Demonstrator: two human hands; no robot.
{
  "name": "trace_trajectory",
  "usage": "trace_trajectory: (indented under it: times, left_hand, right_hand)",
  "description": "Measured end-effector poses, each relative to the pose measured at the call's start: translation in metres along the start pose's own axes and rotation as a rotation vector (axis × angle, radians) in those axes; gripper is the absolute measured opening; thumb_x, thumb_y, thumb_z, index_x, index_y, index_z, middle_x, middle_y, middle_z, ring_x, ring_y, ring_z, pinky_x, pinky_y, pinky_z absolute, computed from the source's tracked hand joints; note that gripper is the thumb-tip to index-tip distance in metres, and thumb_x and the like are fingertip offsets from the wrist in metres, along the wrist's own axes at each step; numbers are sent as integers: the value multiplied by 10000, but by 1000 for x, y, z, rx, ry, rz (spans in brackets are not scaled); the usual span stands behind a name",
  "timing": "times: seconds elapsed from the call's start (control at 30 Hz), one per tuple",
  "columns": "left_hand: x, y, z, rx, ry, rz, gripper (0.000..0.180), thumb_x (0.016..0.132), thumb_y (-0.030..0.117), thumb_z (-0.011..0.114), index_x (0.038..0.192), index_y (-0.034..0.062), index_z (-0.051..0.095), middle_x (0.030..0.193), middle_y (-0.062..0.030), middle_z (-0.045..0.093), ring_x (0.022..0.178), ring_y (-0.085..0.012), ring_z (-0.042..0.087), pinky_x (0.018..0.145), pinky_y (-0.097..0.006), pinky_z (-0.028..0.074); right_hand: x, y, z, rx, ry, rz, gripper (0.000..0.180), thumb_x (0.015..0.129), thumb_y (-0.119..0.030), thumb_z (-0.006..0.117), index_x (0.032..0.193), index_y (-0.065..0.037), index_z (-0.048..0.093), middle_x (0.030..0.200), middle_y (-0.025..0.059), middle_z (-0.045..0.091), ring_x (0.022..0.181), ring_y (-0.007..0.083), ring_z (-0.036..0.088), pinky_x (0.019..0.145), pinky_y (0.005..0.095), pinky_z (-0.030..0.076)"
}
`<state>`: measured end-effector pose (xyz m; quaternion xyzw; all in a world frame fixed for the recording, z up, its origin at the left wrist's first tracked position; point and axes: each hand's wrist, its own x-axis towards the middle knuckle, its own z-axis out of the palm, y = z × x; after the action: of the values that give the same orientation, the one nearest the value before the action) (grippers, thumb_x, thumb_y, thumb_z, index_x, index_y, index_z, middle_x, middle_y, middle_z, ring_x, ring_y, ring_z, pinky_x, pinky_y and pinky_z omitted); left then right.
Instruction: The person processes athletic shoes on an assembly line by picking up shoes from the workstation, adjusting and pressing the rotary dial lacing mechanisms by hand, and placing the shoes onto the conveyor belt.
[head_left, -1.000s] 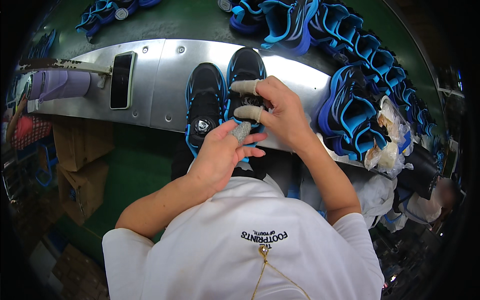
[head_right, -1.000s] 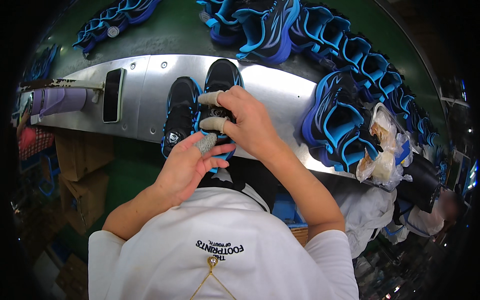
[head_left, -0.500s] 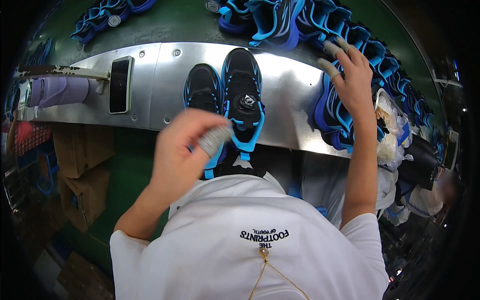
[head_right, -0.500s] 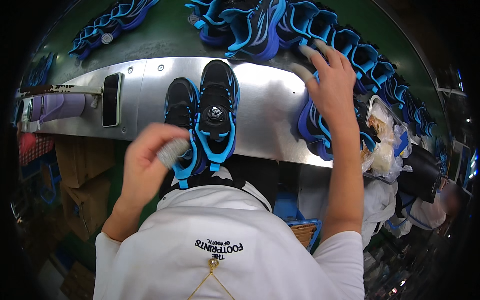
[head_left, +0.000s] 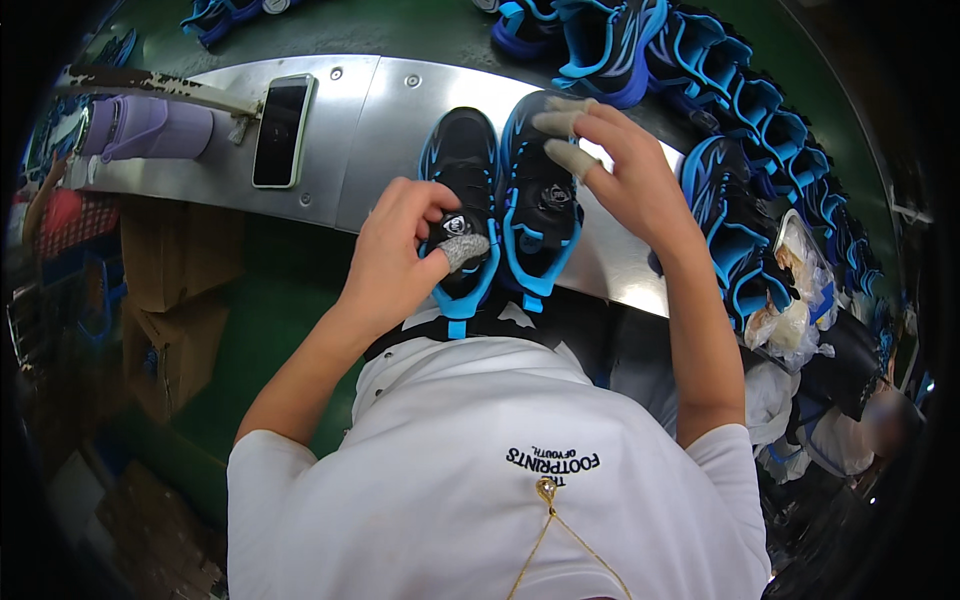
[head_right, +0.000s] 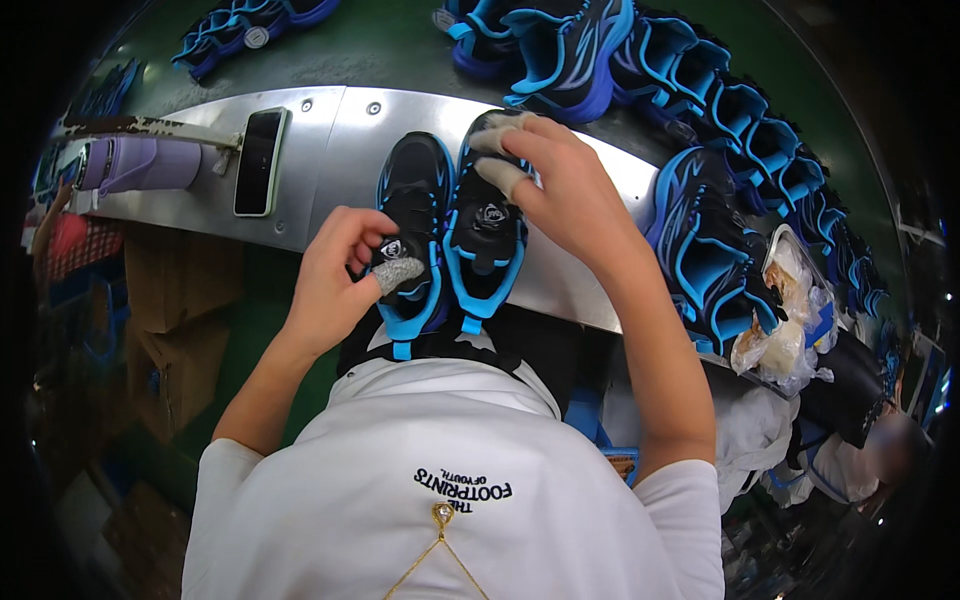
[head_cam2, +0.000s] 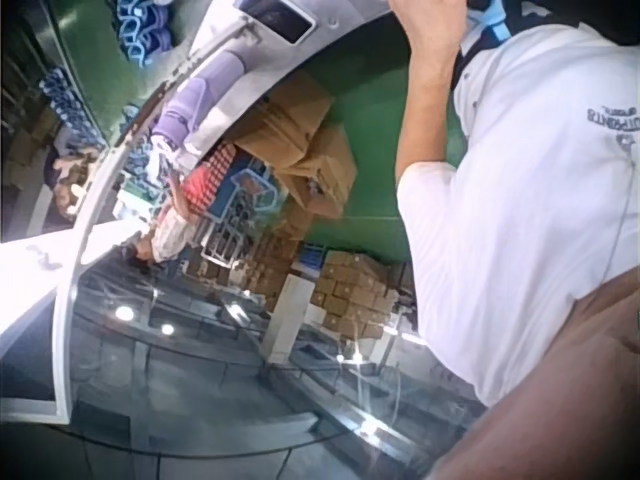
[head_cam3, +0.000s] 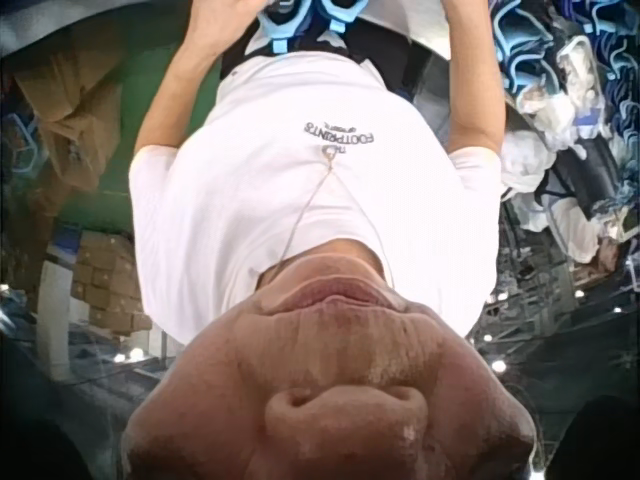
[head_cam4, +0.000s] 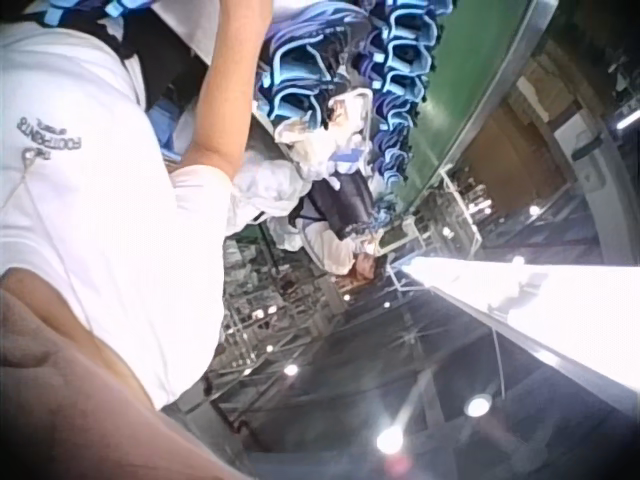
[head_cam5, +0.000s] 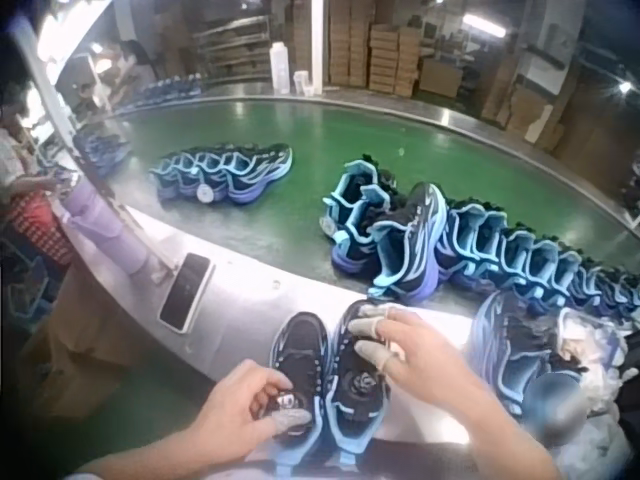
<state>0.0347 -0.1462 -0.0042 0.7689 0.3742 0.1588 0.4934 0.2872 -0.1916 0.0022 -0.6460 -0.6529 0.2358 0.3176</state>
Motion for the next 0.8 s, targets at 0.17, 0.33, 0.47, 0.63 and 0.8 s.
trace_trajectory:
  times: [0.17, 0.33, 0.47, 0.63, 0.8]
  left_hand:
    - [-3, -12, -15, -184, -167, -65, 308, 767, -26, 656, 1067, 42, 644, 870, 11, 456, 761, -82, 435, 691, -222, 387]
    - [-1, -1, 5, 30, 120, -38, 354, 733, 2, 674, 1083, 51, 642, 907, -16, 507, 780, -101, 466, 694, -219, 397]
    - [0, -19, -7, -149, -78, 12, 403, 761, -12, 670, 1159, 43, 633, 975, 1, 527, 799, -96, 461, 721, -217, 390]
    - [8, -20, -19, -210, -230, 12, 353, 784, 30, 694, 1132, 52, 634, 1034, 2, 545, 824, -104, 461, 739, -219, 385]
    - [9, -22, -13, -165, -201, 49, 251, 804, 36, 679, 1053, 62, 654, 1040, -4, 600, 856, -114, 500, 712, -214, 394]
  right_hand:
    - [37, 8, 39, 15, -59, -81, 263, 877, -157, 658, 1131, -94, 675, 1039, 110, 638, 961, 273, 613, 843, 356, 479]
    - [62, 19, 70, -60, -149, -162, 330, 859, -193, 677, 1173, -96, 645, 1052, 146, 626, 1014, 318, 590, 863, 400, 471]
    - [64, 22, 88, -65, -228, -159, 432, 859, -217, 677, 1275, -133, 596, 1255, 202, 571, 1188, 372, 530, 990, 411, 442]
    - [68, 22, 84, -24, -299, -113, 457, 864, -223, 673, 1306, -148, 582, 1322, 213, 537, 1236, 385, 501, 1015, 410, 430]
    - [69, 24, 80, 11, -284, -145, 410, 865, -209, 674, 1264, -133, 614, 1317, 166, 565, 1208, 355, 533, 1005, 399, 439]
